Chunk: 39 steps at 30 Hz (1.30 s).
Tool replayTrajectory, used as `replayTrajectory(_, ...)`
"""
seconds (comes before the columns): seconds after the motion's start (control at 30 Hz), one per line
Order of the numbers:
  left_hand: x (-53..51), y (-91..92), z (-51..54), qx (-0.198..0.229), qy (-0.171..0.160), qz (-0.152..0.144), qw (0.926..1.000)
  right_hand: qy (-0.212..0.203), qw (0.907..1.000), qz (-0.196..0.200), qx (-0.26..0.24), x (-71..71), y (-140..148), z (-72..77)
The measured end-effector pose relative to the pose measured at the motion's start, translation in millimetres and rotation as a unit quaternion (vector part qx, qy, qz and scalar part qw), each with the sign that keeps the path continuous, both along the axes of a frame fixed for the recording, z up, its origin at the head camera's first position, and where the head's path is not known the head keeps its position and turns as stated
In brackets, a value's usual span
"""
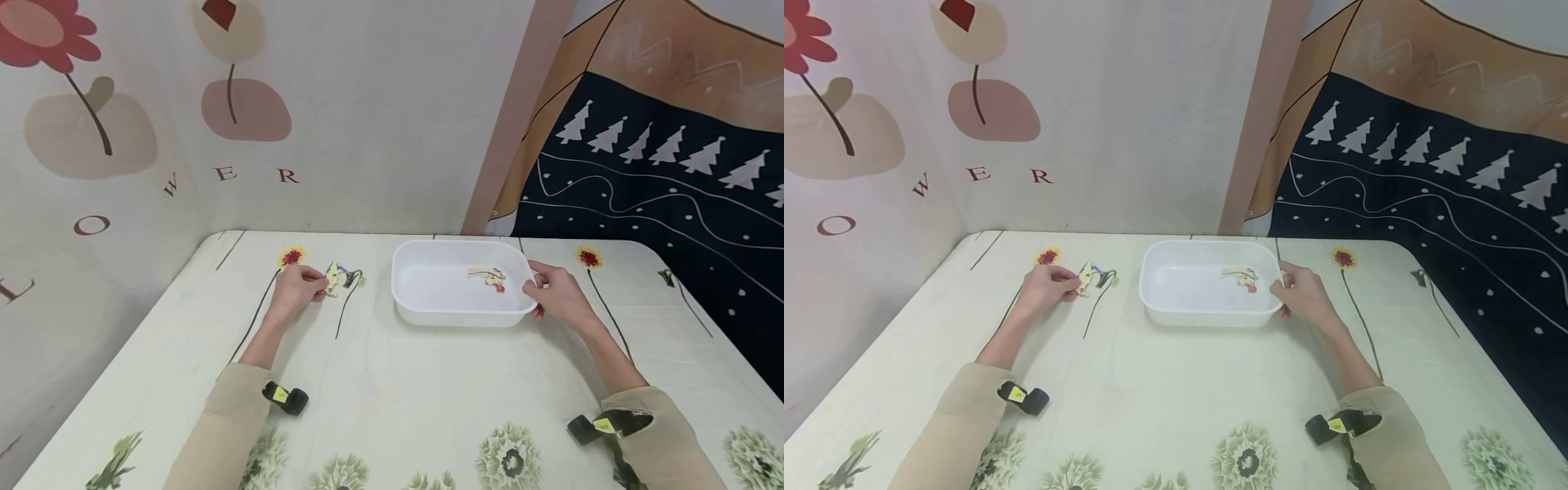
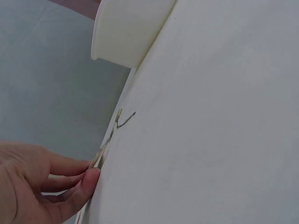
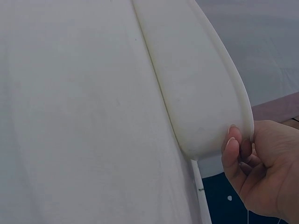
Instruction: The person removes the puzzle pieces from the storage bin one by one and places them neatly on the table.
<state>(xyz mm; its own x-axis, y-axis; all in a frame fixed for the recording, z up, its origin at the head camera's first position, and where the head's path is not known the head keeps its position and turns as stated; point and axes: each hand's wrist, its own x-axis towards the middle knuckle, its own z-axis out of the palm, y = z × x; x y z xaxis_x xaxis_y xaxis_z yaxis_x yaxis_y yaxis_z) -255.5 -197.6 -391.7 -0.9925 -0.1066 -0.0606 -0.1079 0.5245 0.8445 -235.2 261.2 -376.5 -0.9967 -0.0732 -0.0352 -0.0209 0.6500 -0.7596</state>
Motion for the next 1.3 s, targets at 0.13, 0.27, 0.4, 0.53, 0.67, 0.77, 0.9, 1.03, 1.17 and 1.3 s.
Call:
replayTrajectory(0.13,1.1,-1.5,0.0,-0.022,0.006,0.004,0.9997,-0.003,1.0,0.0,0.002,0.3,-0.6,0.9)
replayTrajectory(0.27,2.2,-4.0,0.3,-0.045,0.011,0.003,0.9989,-0.005,1.0,0.0,0.002,0.8,-0.8,1.5)
replayTrajectory(0.4,3.4,-6.4,1.4,-0.059,0.013,0.002,0.9982,-0.006,1.0,0.0,0.002,0.6,-0.6,1.5)
replayTrajectory(0.53,3.9,-6.7,3.5,-0.061,0.018,0.006,0.9979,-0.006,1.0,0.001,0.001,0.7,-0.4,1.4)
replayTrajectory(0.67,3.7,-3.7,6.3,-0.064,0.031,0.01,0.9974,-0.01,0.9999,0.001,0.001,1.4,-0.5,1.9)
replayTrajectory(0.77,4.0,0.8,9.7,-0.062,0.044,0.015,0.997,-0.012,0.9999,0.0,0.0,1.6,-0.4,2.4)
replayTrajectory(0.9,5.8,8.8,16.2,-0.053,0.068,0.012,0.9962,-0.011,0.9999,0.003,-0.003,1.8,0.5,2.4)
replayTrajectory(1.03,8.2,16.3,22.9,-0.032,0.092,-0.005,0.9953,-0.009,0.9999,0.005,-0.006,2.0,1.2,2.1)
replayTrajectory(1.17,10.2,23.9,28.1,-0.009,0.109,-0.019,0.9939,-0.008,0.9999,0.006,-0.008,1.5,1.2,1.8)
replayTrajectory(1.3,11.0,32.6,32.6,0.009,0.12,-0.029,0.9923,-0.007,0.9999,0.006,-0.006,0.5,1.5,0.7)
